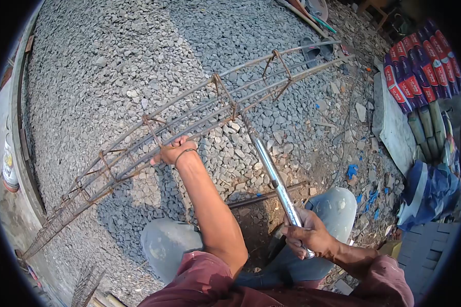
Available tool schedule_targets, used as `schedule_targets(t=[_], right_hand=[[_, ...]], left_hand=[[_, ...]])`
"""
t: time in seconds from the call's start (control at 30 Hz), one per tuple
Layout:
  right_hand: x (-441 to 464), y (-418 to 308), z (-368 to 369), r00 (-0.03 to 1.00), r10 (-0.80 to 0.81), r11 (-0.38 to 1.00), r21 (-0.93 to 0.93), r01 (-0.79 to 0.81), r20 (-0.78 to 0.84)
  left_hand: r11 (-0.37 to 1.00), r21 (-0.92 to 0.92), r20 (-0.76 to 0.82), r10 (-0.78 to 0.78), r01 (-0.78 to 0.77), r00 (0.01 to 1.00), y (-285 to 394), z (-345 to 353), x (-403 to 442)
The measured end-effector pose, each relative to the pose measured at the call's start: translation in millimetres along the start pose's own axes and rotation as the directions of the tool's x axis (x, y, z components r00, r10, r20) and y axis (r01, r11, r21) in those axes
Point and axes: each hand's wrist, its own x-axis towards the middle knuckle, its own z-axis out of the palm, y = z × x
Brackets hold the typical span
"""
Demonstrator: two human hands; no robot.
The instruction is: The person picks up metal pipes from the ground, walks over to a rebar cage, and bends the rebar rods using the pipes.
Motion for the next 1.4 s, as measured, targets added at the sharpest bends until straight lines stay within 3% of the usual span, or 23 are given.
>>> schedule_targets(t=[0.27, 0.53, 0.6, 0.7, 0.8, 0.93, 1.0, 1.1, 1.23, 1.4], right_hand=[[3, 2, 46, 0.999, 0.008, 0.984, 0.180, 0.001, -0.049], [23, 35, 109, 0.990, -0.049, 0.982, 0.177, 0.072, -0.130], [25, 28, 109, 0.992, -0.048, 0.966, 0.247, 0.076, -0.121], [30, 12, 76, 0.987, -0.002, 0.994, 0.107, 0.019, -0.164], [32, 7, 56, 0.997, -0.016, 0.992, 0.127, 0.024, -0.071], [44, 5, 34, 0.999, 0.001, 0.986, 0.165, 0.005, -0.035], [47, -7, 32, 0.998, 0.025, 0.990, 0.142, -0.018, -0.050], [46, -22, 30, 0.994, 0.004, 0.989, -0.147, -0.021, -0.112], [44, -15, 20, 0.998, 0.029, 0.998, 0.060, -0.025, -0.060], [51, -5, 14, 0.997, 0.011, 0.988, -0.151, -0.021, -0.070]], left_hand=[[1.000, -0.012, 0.108, -0.001, 0.002, 0.994, 6, 4, 1], [1.000, -0.020, 0.031, 0.010, -0.010, 0.999, 23, 21, -9], [1.000, -0.012, 0.043, 0.004, -0.004, 0.999, 24, 33, -4], [0.998, 0.036, 0.053, -0.044, 0.042, 0.998, 24, 18, -4], [1.000, 0.016, 0.022, -0.022, 0.022, 1.000, 19, 24, 2], [0.999, 0.025, 0.042, 0.046, -0.048, 0.998, 15, 24, 13], [0.999, 0.037, 0.051, 0.005, -0.007, 0.999, 16, 24, 13], [0.999, 0.037, 0.028, -0.001, -0.001, 1.000, 16, 27, 19], [0.999, 0.037, 0.038, 0.005, -0.007, 0.999, 16, 26, 23], [0.999, 0.008, 0.010, 0.037, -0.037, 0.999, 16, 29, 32]])
